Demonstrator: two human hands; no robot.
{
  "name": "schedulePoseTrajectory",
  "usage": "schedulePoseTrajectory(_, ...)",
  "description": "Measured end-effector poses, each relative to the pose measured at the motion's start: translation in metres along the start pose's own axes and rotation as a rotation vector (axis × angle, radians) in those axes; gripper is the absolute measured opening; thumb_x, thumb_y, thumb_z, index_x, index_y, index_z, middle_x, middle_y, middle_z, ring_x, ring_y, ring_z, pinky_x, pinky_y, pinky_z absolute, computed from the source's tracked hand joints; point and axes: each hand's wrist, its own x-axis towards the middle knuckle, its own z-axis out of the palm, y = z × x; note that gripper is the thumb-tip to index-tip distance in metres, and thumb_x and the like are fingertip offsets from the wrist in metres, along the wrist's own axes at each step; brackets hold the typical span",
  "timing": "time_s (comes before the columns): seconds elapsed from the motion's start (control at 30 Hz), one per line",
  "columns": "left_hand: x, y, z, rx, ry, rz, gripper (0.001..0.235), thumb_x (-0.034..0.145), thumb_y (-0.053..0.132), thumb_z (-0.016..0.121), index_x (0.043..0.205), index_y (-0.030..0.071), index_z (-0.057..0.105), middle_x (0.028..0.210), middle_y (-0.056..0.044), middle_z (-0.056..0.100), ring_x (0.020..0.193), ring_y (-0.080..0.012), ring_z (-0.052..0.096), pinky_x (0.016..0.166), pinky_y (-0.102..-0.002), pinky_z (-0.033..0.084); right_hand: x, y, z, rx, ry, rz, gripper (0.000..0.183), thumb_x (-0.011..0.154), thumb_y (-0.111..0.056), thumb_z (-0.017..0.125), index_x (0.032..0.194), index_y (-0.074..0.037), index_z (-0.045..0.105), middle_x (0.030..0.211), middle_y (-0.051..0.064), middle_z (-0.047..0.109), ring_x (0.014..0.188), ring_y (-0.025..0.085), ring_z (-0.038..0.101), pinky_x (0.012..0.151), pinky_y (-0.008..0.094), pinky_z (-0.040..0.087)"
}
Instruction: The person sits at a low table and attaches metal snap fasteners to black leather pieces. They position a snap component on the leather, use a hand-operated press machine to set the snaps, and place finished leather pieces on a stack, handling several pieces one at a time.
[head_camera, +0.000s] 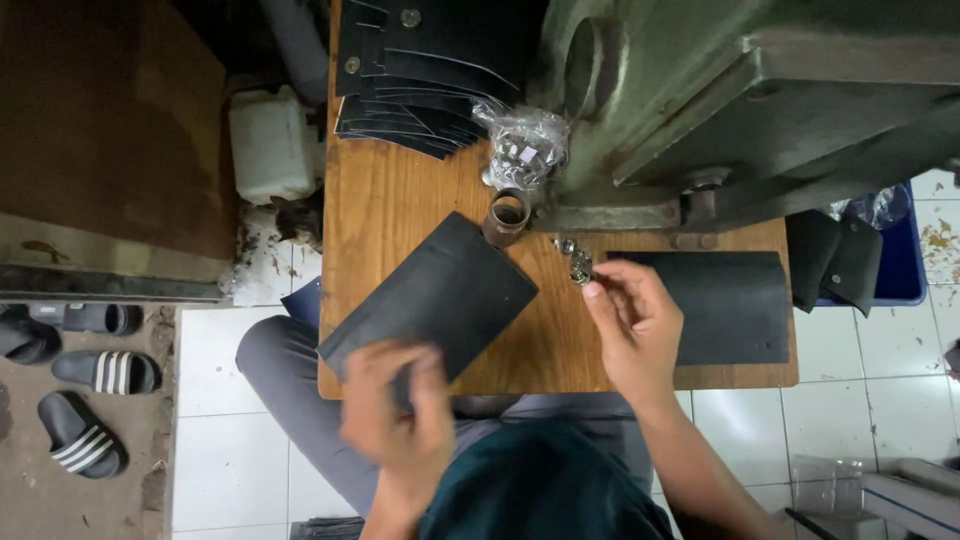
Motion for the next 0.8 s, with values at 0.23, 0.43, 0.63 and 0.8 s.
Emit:
schedulePoseTrajectory(0.23, -0.001, 0.016, 0.056, -0.185, -0.681, 0.006, 0.040, 0.089, 0.013, 0.074, 0.127, 0.005, 0.066, 0.101, -0.010, 0.069, 0.081, -0.0229, 0.064, 0.073, -0.032, 0.054, -0.024, -0.013, 0.002, -0.204, 0.002, -0.136, 0.021, 0.093, -0.007, 0.068, 0.111, 0.002, 0.065, 0.096, 0.007, 0.068, 0.063, 0.009, 0.050, 0.058, 0.020, 0.039)
schedulePoseTrajectory(0.43, -0.007, 0.017, 0.064, -0.255, -0.614, -0.140, 0.021, 0.087, 0.006, 0.075, 0.108, 0.004, 0.073, 0.094, -0.007, 0.077, 0.068, -0.0166, 0.069, 0.061, -0.027, 0.055, -0.035, -0.005, -0.010, -0.115, -0.060, -0.061, 0.017, 0.090, -0.003, 0.071, 0.106, 0.001, 0.067, 0.104, 0.007, 0.072, 0.064, 0.007, 0.052, 0.059, 0.019, 0.042)
schedulePoseTrajectory(0.63, -0.005, 0.013, 0.051, -0.318, -0.531, -0.355, 0.016, 0.091, 0.003, 0.070, 0.106, -0.002, 0.074, 0.074, -0.003, 0.069, 0.060, -0.0085, 0.058, 0.056, -0.021, 0.048, -0.022, -0.010, -0.011, -0.185, 0.035, -0.186, 0.020, 0.092, -0.004, 0.071, 0.109, 0.003, 0.064, 0.106, 0.013, 0.071, 0.068, 0.010, 0.059, 0.060, 0.021, 0.048)
schedulePoseTrajectory(0.8, -0.012, 0.004, 0.043, -0.367, -0.453, -0.434, 0.018, 0.093, 0.003, 0.068, 0.109, -0.003, 0.073, 0.091, -0.007, 0.075, 0.074, -0.0100, 0.064, 0.066, -0.020, 0.052, -0.011, -0.002, -0.004, -0.465, -0.254, -0.313, 0.042, 0.088, -0.017, 0.074, 0.124, -0.001, 0.062, 0.128, 0.017, 0.061, 0.109, 0.029, 0.067, 0.092, 0.037, 0.059)
